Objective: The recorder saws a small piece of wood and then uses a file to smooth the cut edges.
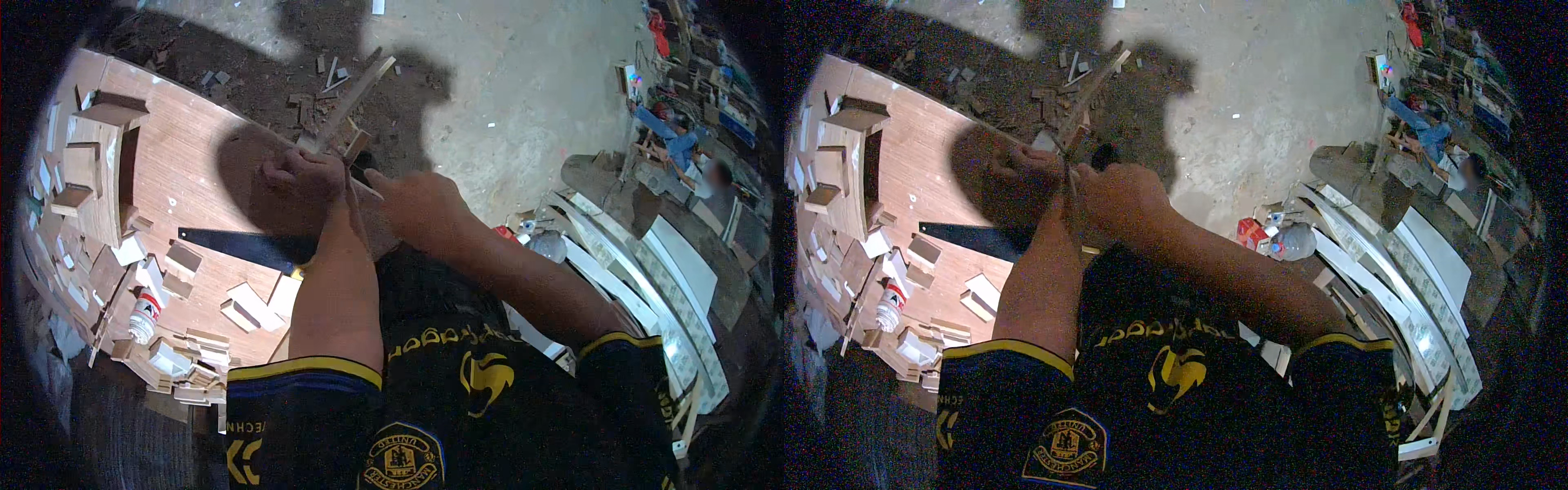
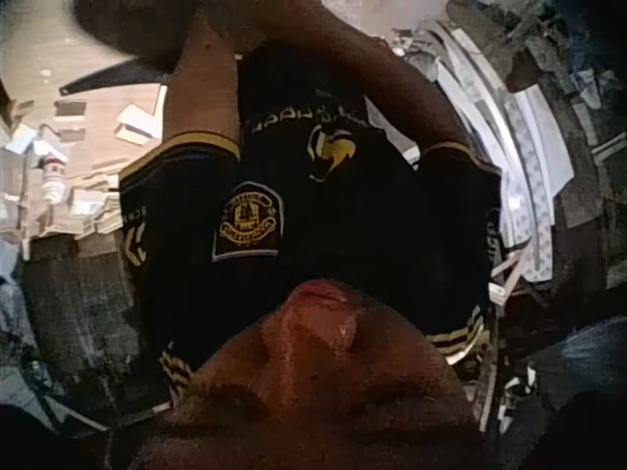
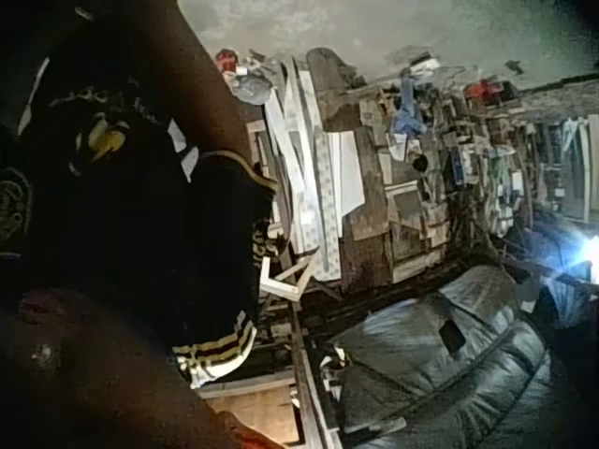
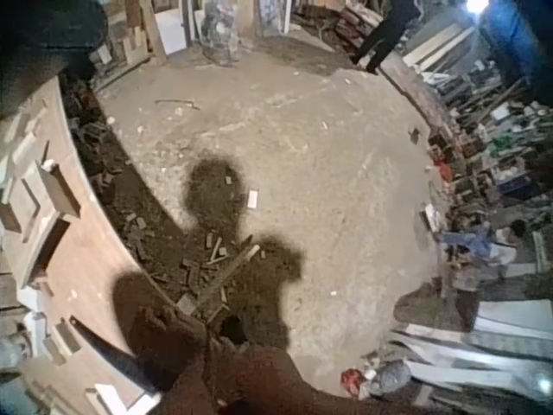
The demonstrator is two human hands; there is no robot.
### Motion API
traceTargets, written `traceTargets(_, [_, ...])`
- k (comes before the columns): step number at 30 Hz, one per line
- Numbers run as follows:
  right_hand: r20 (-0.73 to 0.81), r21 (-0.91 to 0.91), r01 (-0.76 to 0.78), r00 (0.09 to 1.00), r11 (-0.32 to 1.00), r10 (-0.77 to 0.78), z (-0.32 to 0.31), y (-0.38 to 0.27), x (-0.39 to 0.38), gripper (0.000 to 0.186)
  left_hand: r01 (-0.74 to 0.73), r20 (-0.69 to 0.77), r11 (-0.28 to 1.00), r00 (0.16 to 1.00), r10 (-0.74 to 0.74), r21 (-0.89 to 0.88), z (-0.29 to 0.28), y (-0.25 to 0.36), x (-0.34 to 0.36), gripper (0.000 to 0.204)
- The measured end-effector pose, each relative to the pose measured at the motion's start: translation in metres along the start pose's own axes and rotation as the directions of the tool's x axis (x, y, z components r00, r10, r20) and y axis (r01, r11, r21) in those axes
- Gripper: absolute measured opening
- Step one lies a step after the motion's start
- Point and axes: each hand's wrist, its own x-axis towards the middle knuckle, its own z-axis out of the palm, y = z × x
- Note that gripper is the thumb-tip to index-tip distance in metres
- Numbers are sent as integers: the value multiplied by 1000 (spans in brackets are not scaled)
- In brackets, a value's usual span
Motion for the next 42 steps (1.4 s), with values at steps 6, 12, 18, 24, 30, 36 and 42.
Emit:
traceTargets(6, [-46, 9, -21, 999, 1000, 21, 10, 2, 24, 55, 229, 109, 972, 966, -234, 59, -9, 25, 19, 5])
traceTargets(12, [56, 44, -91, 995, 995, 88, 6, 3, 14, 61, 205, 221, 976, 951, -217, 76, -19, 25, 15, 5])
traceTargets(18, [51, 32, -55, 997, 998, 54, 19, -7, 11, 67, 243, -27, 970, 970, -243, 19, 18, -3, -8, 12])
traceTargets(24, [-56, 74, 3, 998, 997, 1, 55, 30, 16, 71, 209, 4, 969, 978, -210, -134, 30, -5, -3, 7])
traceTargets(30, [-91, 123, 43, 995, 991, -32, 75, 32, 1, 64, 108, -89, 990, 989, -116, -95, -6, 7, 14, 4])
traceTargets(36, [-355, 170, 173, 929, 970, -103, 90, 42, -11, 57, 307, 242, 907, 940, -241, -289, -59, 15, 41, 20])
traceTargets(42, [-467, 200, 263, 873, 944, -144, 66, 51, -49, 55, 614, 670, 731, 680, -299, -297, -113, 26, 55, 58])
